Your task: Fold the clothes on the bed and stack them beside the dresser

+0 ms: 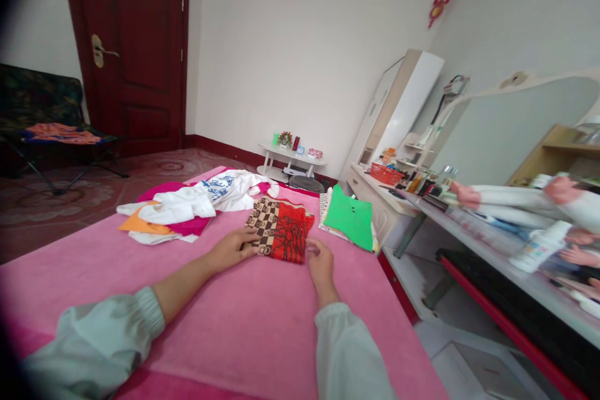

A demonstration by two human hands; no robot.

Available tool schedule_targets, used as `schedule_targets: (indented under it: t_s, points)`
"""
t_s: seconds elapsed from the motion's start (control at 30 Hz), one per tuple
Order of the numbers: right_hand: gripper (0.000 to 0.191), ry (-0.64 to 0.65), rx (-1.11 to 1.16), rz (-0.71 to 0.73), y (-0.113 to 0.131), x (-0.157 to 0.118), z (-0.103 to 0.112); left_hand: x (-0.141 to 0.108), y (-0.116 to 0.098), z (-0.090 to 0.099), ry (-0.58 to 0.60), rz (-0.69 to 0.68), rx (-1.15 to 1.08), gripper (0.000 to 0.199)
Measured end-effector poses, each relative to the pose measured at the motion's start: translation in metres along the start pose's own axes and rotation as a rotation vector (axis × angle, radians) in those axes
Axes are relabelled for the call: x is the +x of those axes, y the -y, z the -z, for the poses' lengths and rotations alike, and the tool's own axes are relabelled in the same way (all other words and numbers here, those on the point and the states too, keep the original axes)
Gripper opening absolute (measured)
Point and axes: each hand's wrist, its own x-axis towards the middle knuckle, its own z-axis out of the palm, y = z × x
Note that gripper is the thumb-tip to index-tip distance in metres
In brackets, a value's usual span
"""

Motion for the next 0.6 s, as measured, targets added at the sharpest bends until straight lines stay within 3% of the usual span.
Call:
schedule_targets:
  t_s: [0.17,0.3,0.37,0.5,0.6]
  points:
    - [0.046,0.098,-0.054,0.131,-0.001,-0.001,0.0,0.003,-0.004,0.004,-0.01,-0.079,-0.115,0.035]
    - [0.044,0.135,-0.107,0.138,0.001,-0.004,-0.002,0.004,-0.011,0.01,-0.032,-0.076,-0.1,0.026]
    - [0.043,0.145,-0.133,0.144,0.004,-0.004,-0.002,0.003,-0.012,0.012,-0.084,0.002,-0.042,0.029]
    - [0.04,0.159,-0.189,0.161,0.011,-0.004,-0.001,0.002,-0.004,0.016,-0.206,0.315,0.141,0.03]
    - [0.036,0.157,-0.224,0.164,0.014,-0.003,0.0,0.001,0.002,0.017,-0.184,0.45,0.201,0.032]
